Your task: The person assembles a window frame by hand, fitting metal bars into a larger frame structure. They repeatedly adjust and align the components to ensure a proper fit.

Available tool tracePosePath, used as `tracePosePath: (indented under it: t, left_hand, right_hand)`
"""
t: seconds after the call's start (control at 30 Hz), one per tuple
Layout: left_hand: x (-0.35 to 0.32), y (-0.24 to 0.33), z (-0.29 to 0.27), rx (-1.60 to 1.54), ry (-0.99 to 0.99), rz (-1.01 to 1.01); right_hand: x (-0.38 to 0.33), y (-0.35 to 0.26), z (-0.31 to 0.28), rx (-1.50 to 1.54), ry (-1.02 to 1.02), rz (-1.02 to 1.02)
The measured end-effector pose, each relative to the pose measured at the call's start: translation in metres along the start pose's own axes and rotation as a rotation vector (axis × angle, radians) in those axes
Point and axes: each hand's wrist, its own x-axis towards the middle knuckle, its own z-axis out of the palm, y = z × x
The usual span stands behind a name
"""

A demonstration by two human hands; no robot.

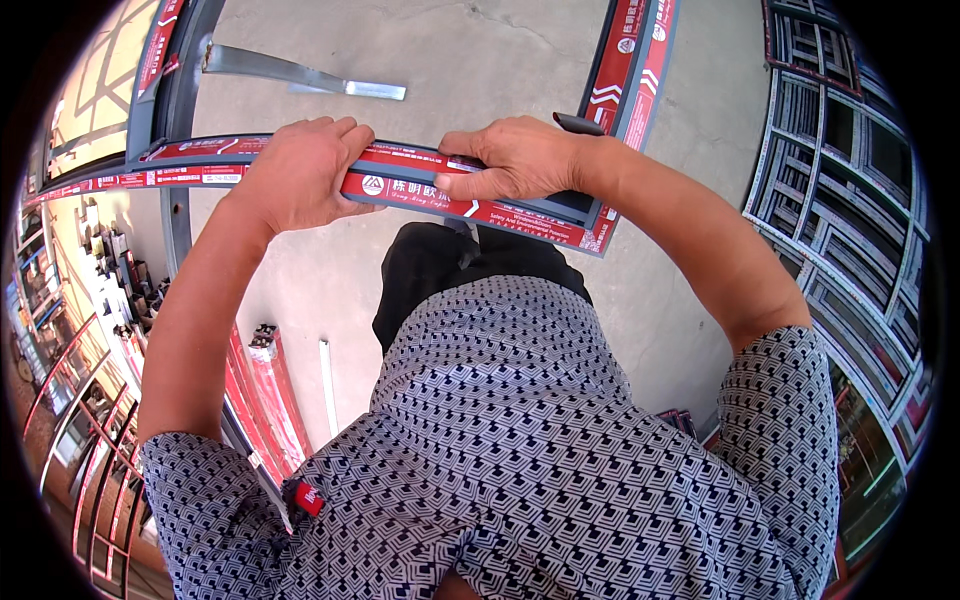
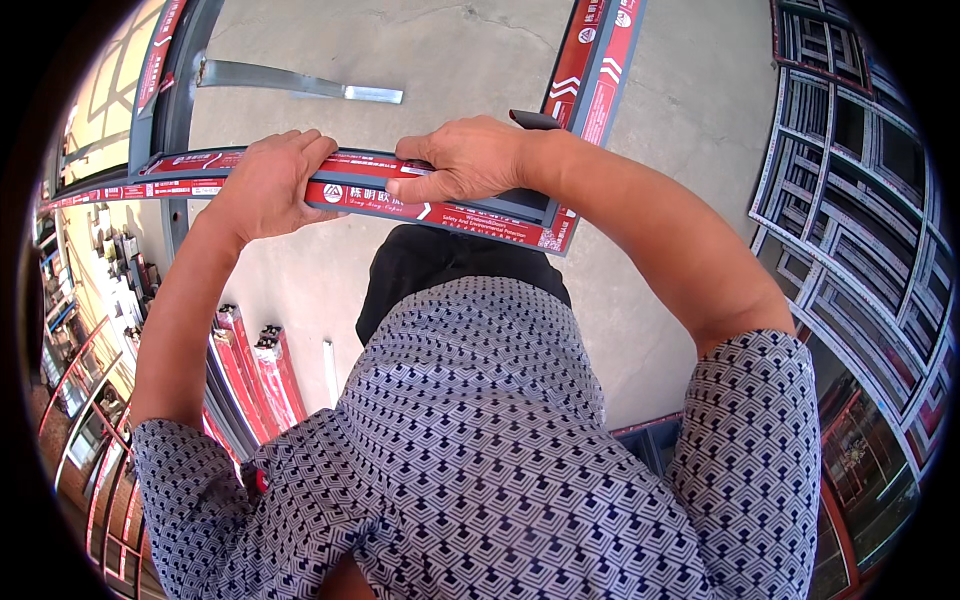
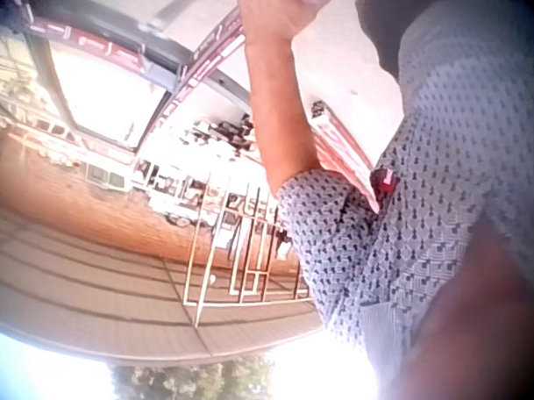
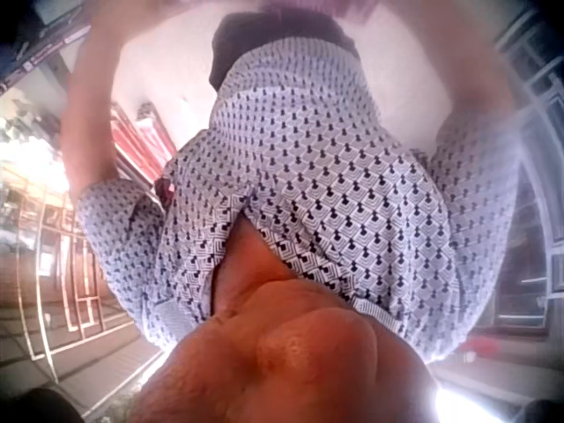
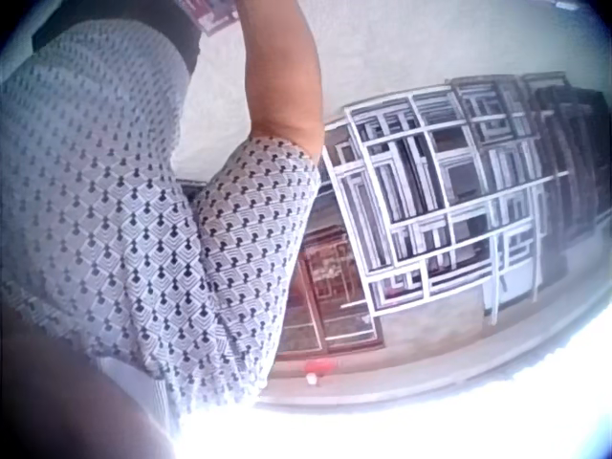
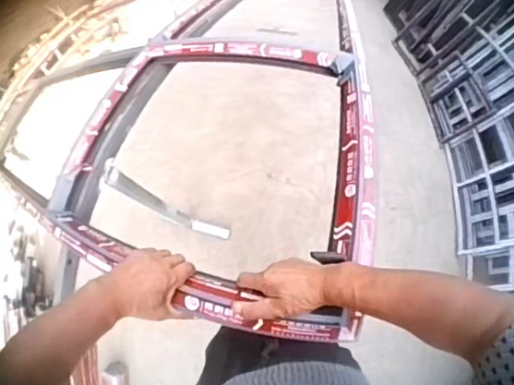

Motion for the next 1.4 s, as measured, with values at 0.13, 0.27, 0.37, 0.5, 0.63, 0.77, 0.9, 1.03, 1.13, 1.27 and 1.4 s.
tracePosePath:
  t: [0.13, 0.27, 0.37, 0.5, 0.63, 0.77, 0.9, 1.03, 1.13, 1.27, 1.4]
  left_hand:
    - [0.02, 0.012, -0.004, -0.027, -0.044, 0.079]
    - [0.026, 0.018, 0.014, -0.047, 0.059, 0.106]
    - [0.036, 0.02, 0.024, -0.04, 0.086, 0.152]
    - [0.053, 0.034, 0.021, -0.048, 0.067, 0.138]
    - [0.063, 0.038, 0.024, -0.05, 0.074, 0.143]
    - [0.074, 0.039, 0.024, -0.068, 0.034, 0.167]
    - [0.068, 0.04, 0.019, -0.071, 0.052, 0.153]
    - [0.071, 0.042, 0.017, -0.06, 0.06, 0.156]
    - [0.074, 0.038, 0.019, -0.064, 0.083, 0.168]
    - [0.066, 0.038, 0.016, -0.072, 0.054, 0.154]
    - [0.063, 0.034, 0.014, -0.047, 0.044, 0.155]
  right_hand:
    - [-0.019, 0.007, 0.0, -0.076, 0.012, 0.033]
    - [-0.028, 0.021, 0.01, -0.166, 0.089, 0.028]
    - [-0.035, 0.035, 0.018, -0.177, 0.136, 0.06]
    - [-0.053, 0.044, 0.015, -0.203, 0.214, 0.078]
    - [-0.059, 0.055, 0.008, -0.235, 0.376, 0.138]
    - [-0.057, 0.046, -0.026, -0.148, 0.573, 0.18]
    - [-0.048, 0.033, -0.03, -0.103, 0.579, 0.235]
    - [-0.044, 0.028, 0.014, 0.0, 0.436, 0.4]
    - [-0.037, 0.02, 0.028, 0.075, 0.348, 0.531]
    - [-0.034, 0.007, 0.023, 0.081, 0.266, 0.578]
    - [-0.034, -0.019, 0.016, 0.147, 0.276, 0.688]
